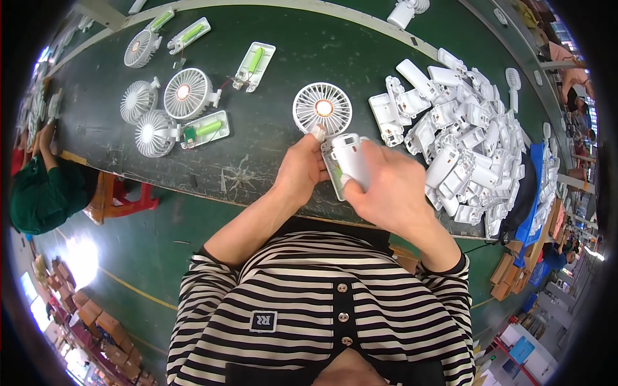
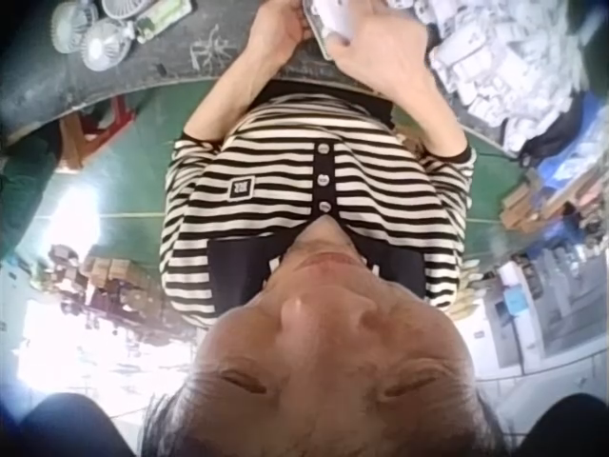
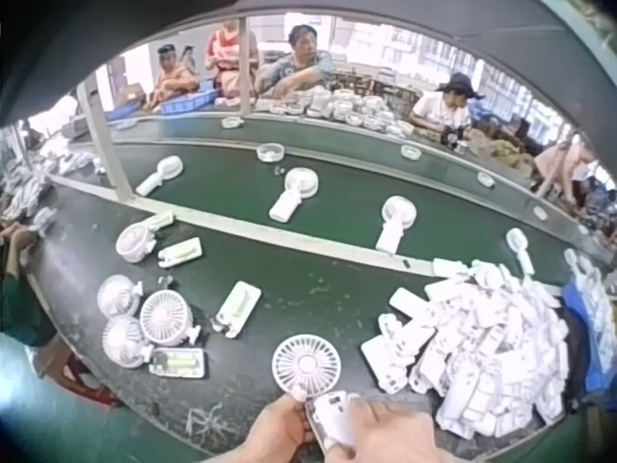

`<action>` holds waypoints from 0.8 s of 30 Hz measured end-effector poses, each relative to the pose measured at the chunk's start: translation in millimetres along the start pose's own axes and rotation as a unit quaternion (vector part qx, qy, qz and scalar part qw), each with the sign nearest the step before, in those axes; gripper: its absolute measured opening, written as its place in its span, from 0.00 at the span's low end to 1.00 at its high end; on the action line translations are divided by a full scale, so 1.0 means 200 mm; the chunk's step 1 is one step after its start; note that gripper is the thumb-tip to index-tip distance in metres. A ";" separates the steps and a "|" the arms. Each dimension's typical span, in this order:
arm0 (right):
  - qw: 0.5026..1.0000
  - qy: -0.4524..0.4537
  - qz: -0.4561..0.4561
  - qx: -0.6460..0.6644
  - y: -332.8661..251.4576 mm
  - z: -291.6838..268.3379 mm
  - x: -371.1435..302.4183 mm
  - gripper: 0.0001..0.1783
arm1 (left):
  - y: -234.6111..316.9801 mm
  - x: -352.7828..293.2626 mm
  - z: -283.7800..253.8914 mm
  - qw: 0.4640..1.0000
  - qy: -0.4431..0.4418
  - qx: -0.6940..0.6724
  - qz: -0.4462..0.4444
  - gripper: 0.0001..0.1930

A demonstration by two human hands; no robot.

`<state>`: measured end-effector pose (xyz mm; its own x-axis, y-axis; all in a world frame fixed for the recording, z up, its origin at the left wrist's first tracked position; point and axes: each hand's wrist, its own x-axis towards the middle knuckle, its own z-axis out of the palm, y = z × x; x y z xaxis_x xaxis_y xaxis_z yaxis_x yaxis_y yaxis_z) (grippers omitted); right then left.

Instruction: The person assembles portable fans by fitting the internal battery and circuit components into the handle casing, snapping the cover onto the handle by hand, and placing the completed fans onto a conveyor belt.

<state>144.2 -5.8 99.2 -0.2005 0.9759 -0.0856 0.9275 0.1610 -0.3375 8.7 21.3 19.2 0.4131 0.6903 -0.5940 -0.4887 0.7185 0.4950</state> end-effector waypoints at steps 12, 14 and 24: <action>0.999 0.036 -0.029 -0.007 0.00 0.16 0.02 0.18 | -0.04 0.05 -0.06 0.999 -0.003 -0.029 0.019 0.19; 0.998 0.047 -0.028 0.012 0.01 0.18 0.02 0.19 | -0.04 0.05 -0.04 0.999 0.041 -0.032 0.017 0.17; 0.995 0.076 -0.061 0.014 0.08 0.27 -0.03 0.27 | -0.07 0.08 -0.03 0.992 0.042 0.103 0.055 0.14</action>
<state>143.0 -17.5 42.9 -0.2596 0.9606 0.0992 0.8893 0.2779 -0.3633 16.8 22.3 -0.6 0.2957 0.7624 -0.5756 -0.3568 0.6471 0.6738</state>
